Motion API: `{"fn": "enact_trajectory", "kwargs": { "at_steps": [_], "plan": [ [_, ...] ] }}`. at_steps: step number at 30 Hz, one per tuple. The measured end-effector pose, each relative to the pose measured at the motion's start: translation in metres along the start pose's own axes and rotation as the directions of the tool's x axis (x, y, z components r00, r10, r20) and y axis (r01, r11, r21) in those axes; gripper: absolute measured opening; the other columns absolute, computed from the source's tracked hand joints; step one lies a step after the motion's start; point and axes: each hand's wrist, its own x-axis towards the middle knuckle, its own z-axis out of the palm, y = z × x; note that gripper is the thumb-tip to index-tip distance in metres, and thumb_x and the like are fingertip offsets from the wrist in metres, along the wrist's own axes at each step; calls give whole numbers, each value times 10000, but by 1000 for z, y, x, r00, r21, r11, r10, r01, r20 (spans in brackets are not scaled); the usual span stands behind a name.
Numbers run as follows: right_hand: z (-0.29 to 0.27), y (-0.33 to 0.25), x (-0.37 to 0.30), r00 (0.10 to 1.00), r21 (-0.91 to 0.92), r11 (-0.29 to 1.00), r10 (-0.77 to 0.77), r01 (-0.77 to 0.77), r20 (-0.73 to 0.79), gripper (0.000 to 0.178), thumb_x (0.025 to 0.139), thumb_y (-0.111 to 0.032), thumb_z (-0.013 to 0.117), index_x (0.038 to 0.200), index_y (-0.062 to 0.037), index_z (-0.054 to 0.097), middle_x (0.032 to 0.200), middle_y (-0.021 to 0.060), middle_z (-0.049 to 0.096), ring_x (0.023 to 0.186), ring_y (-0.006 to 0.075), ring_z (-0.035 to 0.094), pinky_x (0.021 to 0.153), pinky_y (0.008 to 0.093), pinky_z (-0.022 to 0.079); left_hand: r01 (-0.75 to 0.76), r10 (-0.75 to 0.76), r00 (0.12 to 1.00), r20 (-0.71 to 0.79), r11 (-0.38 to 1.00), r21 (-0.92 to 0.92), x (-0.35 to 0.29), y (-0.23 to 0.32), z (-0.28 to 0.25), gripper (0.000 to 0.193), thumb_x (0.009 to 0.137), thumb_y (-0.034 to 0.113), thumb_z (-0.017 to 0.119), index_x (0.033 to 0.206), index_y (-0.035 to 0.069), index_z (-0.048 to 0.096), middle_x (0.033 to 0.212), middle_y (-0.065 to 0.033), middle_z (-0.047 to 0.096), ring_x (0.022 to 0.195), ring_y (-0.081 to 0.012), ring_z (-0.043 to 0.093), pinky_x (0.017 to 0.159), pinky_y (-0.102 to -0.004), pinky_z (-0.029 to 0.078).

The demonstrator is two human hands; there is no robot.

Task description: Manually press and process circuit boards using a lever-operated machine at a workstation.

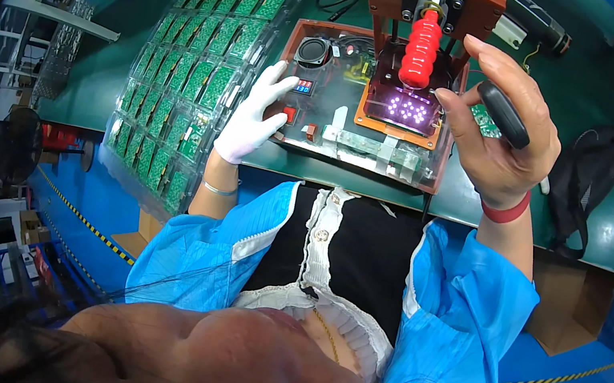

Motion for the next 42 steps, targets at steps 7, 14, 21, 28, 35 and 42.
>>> {"fn": "enact_trajectory", "kwargs": {
  "at_steps": [7,14,21,28,35,42],
  "plan": [
    [9,-6,14,990,-135,983,-112,122,83,482,749,88,765,1184,-2,578,1165,275,664,745,195,679,708,293,565,37,-38,996,-86,999,-9,-1,7,6,556,774,24,630,1328,52,587,1507,-178,425,1401,-340,388,1148,-405,335],
    [7,-1,53,943,-114,950,-264,291,201,405,757,37,786,1130,4,632,1084,191,718,824,211,715,723,313,589,83,-106,978,-178,987,-135,0,9,11,490,805,6,617,1294,27,599,1481,-171,465,1354,-311,459,1122,-375,374],
    [17,-9,128,862,408,793,507,-454,-27,324,876,-62,725,1164,25,605,940,131,718,585,165,629,565,237,529,100,-114,973,-198,992,-78,3,10,11,488,783,4,645,1270,24,616,1454,-188,481,1343,-323,464,1110,-387,385],
    [20,-12,31,967,-167,961,-196,222,160,409,744,52,774,1133,-13,665,1110,173,719,967,269,721,834,338,592,113,-134,973,-190,987,-114,2,5,11,487,788,13,653,1273,24,615,1454,-196,478,1349,-327,455,1117,-390,377],
    [29,-3,4,992,-85,995,-51,61,117,477,719,92,759,1161,-50,646,1279,223,636,915,278,722,823,329,581,197,-228,957,-181,964,-177,-4,5,14,533,788,12,645,1318,24,582,1494,-196,433,1373,-330,428,1132,-395,358],
    [26,-7,-25,995,-55,993,101,-101,-3,514,731,116,728,1211,-28,610,1270,219,641,753,195,679,749,288,571,205,-225,968,-109,964,-170,-7,1,6,603,792,10,609,1388,41,528,1559,-201,339,1433,-341,348,1161,-403,312]
  ]
}}
